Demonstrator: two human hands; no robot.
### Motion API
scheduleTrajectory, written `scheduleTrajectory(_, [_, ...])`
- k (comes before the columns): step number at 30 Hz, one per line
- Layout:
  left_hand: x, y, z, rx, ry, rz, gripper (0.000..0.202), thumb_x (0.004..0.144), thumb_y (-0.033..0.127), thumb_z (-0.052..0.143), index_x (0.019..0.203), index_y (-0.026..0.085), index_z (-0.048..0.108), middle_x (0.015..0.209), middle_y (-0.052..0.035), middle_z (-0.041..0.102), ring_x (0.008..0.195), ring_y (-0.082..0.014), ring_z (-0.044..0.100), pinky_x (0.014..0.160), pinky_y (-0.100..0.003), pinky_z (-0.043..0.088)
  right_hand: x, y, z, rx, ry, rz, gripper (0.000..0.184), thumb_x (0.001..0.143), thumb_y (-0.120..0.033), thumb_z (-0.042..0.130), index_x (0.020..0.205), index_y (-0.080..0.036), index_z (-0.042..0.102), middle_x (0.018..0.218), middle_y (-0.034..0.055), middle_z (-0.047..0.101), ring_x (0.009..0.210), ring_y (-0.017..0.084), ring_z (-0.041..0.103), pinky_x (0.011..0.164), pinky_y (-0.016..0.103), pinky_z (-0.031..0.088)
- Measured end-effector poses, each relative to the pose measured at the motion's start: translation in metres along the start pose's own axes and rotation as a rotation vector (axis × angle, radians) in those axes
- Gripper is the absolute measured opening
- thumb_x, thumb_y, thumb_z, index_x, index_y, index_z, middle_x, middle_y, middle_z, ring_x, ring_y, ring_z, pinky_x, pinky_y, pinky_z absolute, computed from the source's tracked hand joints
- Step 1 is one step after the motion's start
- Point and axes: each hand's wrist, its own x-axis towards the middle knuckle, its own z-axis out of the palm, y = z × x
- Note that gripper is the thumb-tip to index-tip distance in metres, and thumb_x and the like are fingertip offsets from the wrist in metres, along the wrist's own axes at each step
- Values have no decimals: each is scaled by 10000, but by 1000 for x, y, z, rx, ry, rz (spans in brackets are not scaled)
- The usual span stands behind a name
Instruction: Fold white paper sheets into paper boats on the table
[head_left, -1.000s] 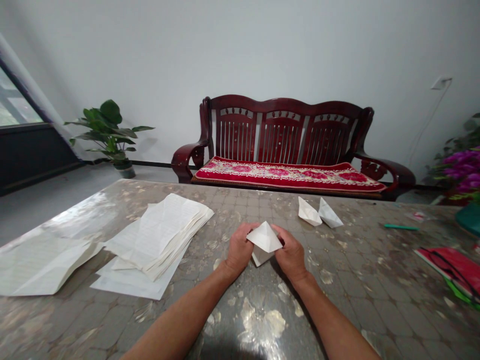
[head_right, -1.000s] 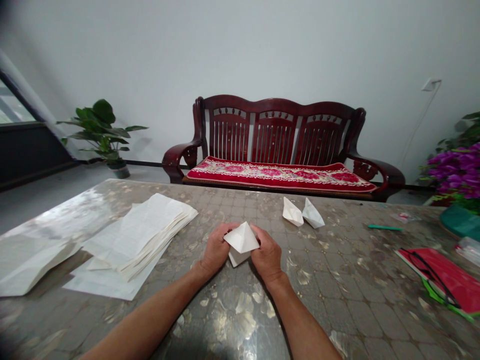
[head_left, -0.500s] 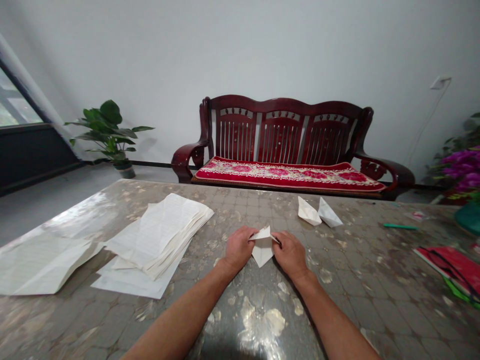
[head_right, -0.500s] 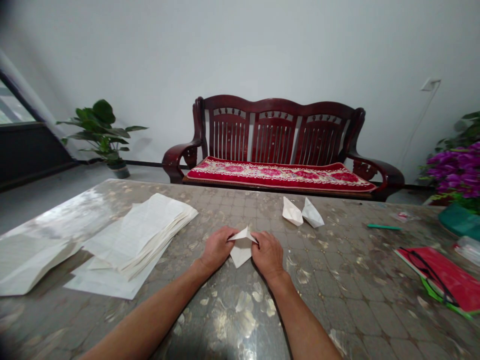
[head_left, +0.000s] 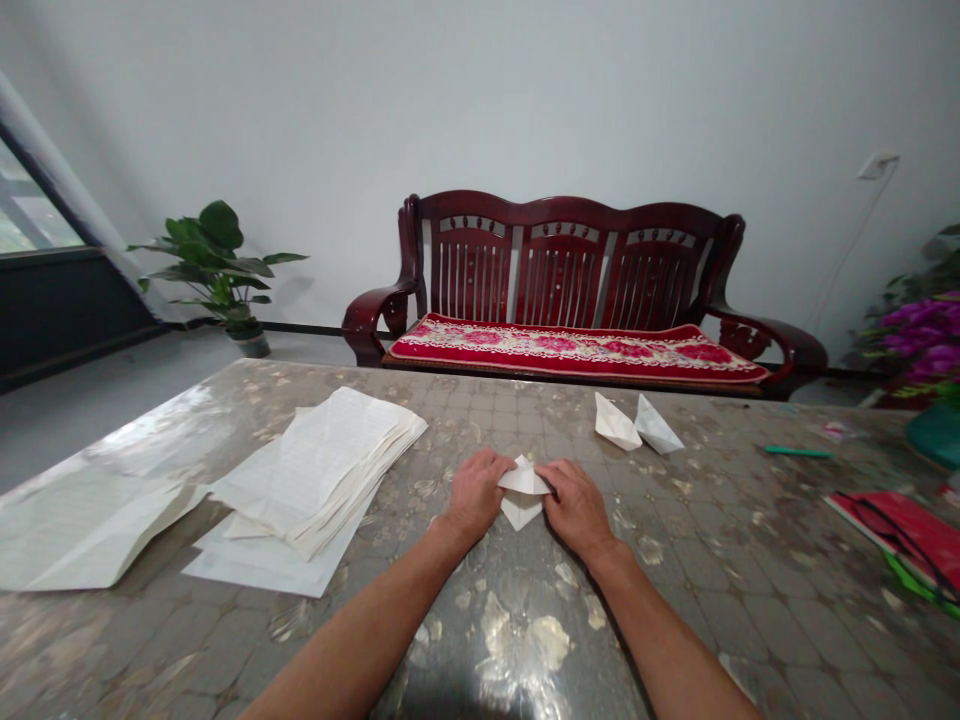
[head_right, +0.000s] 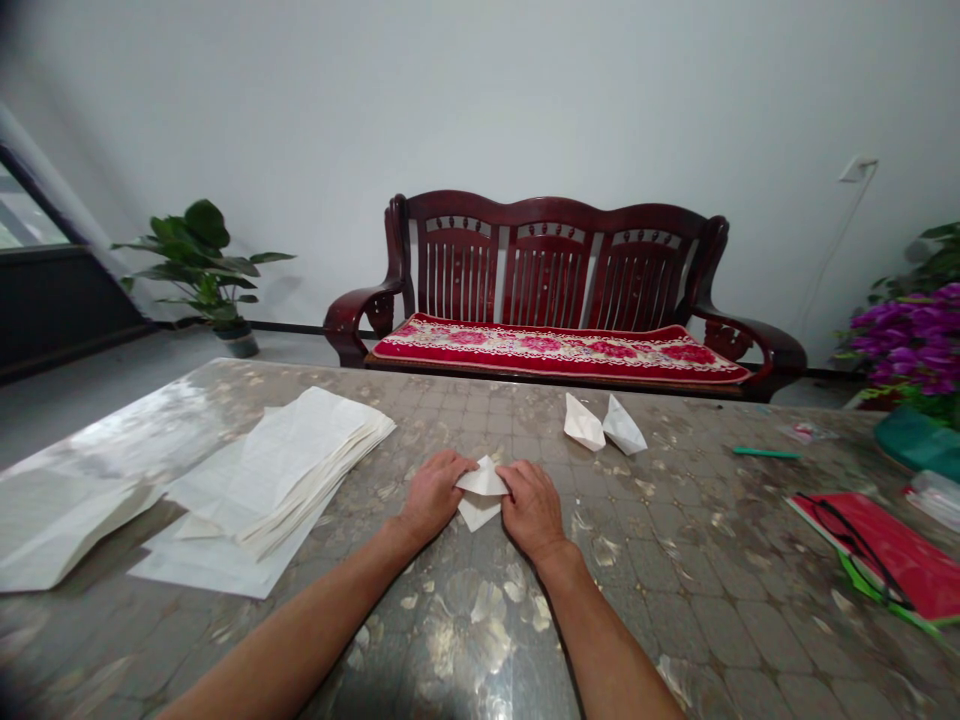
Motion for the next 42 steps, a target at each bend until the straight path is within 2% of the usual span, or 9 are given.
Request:
scheduleTrajectory(4, [-2, -1, -2, -9, -30, 96, 359, 842, 65, 516, 1107, 241, 683, 1008, -49, 647, 1008, -211, 559, 915, -313, 437, 0, 1, 1, 58, 17, -37, 387, 798, -68, 490, 1091, -235, 679, 1008, 60, 657, 979, 224, 549, 858, 334, 438])
scheduleTrajectory(11, [-3, -4, -2, -64, -61, 123, 325, 856, 109, 524, 1115, 244, 666, 1024, -48, 638, 1031, -215, 561, 911, -313, 446, -1, -6, -5, 194, -48, -171, 535, 701, -20, 474, 1173, -213, 633, 1138, 70, 649, 1054, 234, 536, 919, 375, 428])
scheduleTrajectory(15, [-3, -7, -3, -76, -105, 136, 323, 863, 130, 518, 1139, 225, 655, 1056, -55, 644, 1046, -220, 569, 928, -326, 442, -1, -7, -6, 238, -91, -171, 519, 685, -24, 473, 1143, -207, 635, 1104, 75, 644, 1031, 229, 544, 910, 371, 434])
scheduleTrajectory(22, [-3, -7, -2, -15, -81, 222, 283, 878, 122, 508, 1074, 222, 686, 999, -53, 671, 989, -229, 566, 898, -345, 422, 0, -4, -6, 291, -114, -162, 518, 601, -37, 505, 1075, -212, 622, 1037, 59, 632, 990, 233, 535, 886, 365, 424])
scheduleTrajectory(30, [-4, -9, 2, 11, -72, 178, 283, 846, 97, 532, 1047, 221, 688, 989, -54, 664, 975, -223, 560, 879, -330, 427, -1, -3, -7, 416, -113, -129, 481, 541, -45, 514, 988, -214, 567, 988, 42, 587, 971, 233, 497, 854, 352, 416])
scheduleTrajectory(34, [-4, -10, 3, 31, -84, 179, 314, 833, 65, 519, 1050, 220, 686, 997, -51, 665, 968, -220, 559, 877, -332, 431, -1, 0, -7, 504, -125, -116, 412, 546, -47, 522, 917, -221, 557, 963, 35, 593, 970, 232, 495, 868, 359, 413])
scheduleTrajectory(42, [-5, -10, 4, 26, -68, 194, 316, 843, 60, 519, 1058, 221, 686, 997, -48, 668, 962, -214, 563, 876, -334, 435, -1, 7, -4, 687, -68, -133, 192, 657, -78, 599, 780, -225, 610, 902, 22, 647, 967, 216, 547, 923, 369, 408])
